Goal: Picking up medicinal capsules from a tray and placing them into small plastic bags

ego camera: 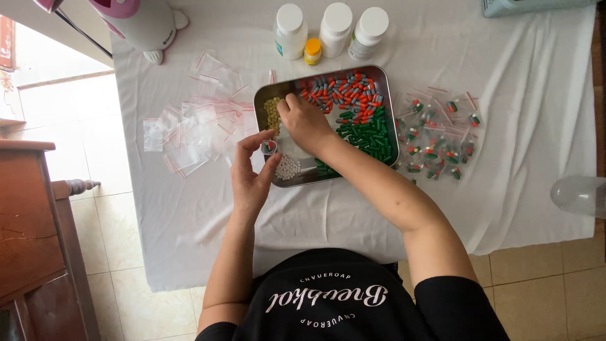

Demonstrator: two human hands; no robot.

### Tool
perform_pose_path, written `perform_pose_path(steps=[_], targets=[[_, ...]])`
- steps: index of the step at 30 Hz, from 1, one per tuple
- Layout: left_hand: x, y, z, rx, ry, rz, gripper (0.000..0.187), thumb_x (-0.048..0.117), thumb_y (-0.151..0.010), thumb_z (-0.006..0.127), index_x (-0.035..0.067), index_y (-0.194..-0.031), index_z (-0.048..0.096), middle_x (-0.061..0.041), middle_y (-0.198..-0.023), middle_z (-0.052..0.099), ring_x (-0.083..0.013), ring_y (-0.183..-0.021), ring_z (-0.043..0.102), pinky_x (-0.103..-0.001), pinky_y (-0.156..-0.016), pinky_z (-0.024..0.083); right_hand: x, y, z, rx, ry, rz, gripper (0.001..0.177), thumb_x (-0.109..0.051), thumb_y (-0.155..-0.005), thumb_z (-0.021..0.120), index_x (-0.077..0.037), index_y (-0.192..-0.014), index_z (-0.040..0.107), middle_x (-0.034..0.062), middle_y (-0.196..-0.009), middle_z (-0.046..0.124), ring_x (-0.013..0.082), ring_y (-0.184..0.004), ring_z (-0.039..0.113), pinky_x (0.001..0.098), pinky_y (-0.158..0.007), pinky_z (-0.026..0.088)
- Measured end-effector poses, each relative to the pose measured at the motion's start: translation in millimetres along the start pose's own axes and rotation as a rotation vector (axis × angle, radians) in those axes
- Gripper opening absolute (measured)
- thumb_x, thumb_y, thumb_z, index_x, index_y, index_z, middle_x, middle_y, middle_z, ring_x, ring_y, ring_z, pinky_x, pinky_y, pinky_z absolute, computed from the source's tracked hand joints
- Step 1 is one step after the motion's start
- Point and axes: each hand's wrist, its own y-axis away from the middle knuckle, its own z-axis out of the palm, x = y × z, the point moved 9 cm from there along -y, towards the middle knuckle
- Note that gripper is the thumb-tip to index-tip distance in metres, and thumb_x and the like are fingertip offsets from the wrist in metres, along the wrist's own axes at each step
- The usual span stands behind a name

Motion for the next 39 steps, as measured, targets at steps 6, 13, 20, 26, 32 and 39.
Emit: perform_pose_path(steps=[6,13,20,26,32,39], targets=[[1,1,0,-0.001,-0.008,-0.008,0.036,0.009,-0.087,0.075,0.007,-0.117,0.055,-0.01,-0.12,0.066,-0.0249,-0.121,0.058,-0.036,-0.102,0.04,3,-2,6,-0.015,-0.049,-0.009,0.004,-0.003,-0.086,0.048,-0.006,-0.087,0.051,0.0089,-0.079,0.05,0.0285,-0.068,0.064,0.0363,-0.054,0.054],[-1,1,3,-0.002,-0.004,0.002,0.037,0.009,-0.086,0.075,0.007,-0.118,0.055,-0.01,-0.12,0.066,-0.0257,-0.121,0.058,-0.038,-0.102,0.04,10,-3,16,-0.037,-0.103,0.044,0.003,-0.004,-0.086,0.047,-0.006,-0.085,0.049,0.0088,-0.079,0.049,0.0313,-0.064,0.063,0.0384,-0.051,0.053],[4,-2,5,0.023,-0.051,0.04,0.039,0.003,-0.084,0.076,0.006,-0.118,0.057,-0.011,-0.117,0.066,-0.0276,-0.12,0.059,-0.04,-0.103,0.041,22,-7,13,0.005,-0.023,0.093,0.004,-0.01,-0.084,0.052,-0.009,-0.083,0.048,0.0063,-0.077,0.05,0.0277,-0.06,0.064,0.0364,-0.048,0.053],[0,-8,13,0.073,-0.219,0.19,0.039,0.01,-0.081,0.081,0.009,-0.114,0.06,-0.007,-0.109,0.066,-0.0289,-0.107,0.062,-0.04,-0.097,0.044,34,1,-74,0.12,-0.722,0.297,0.007,-0.014,-0.086,0.07,-0.011,-0.09,0.065,0.0055,-0.075,0.059,0.0244,-0.071,0.062,0.0329,-0.061,0.051],[-4,-7,29,0.075,-0.323,0.25,0.041,0.019,-0.077,0.084,0.014,-0.112,0.061,0.002,-0.108,0.065,-0.0224,-0.107,0.058,-0.038,-0.096,0.04,28,24,-103,0.057,-0.936,0.395,0.007,-0.011,-0.088,0.074,-0.008,-0.093,0.071,0.0044,-0.074,0.061,0.014,-0.066,0.058,0.0232,-0.053,0.05],[8,-2,32,0.066,-0.375,0.299,0.046,0.01,-0.073,0.083,0.014,-0.113,0.061,0.001,-0.107,0.063,-0.0248,-0.108,0.056,-0.039,-0.095,0.037,16,26,-113,0.098,-0.956,0.339,0.006,-0.005,-0.089,0.072,-0.005,-0.095,0.069,0.0063,-0.076,0.06,0.0162,-0.066,0.058,0.0266,-0.052,0.049]])
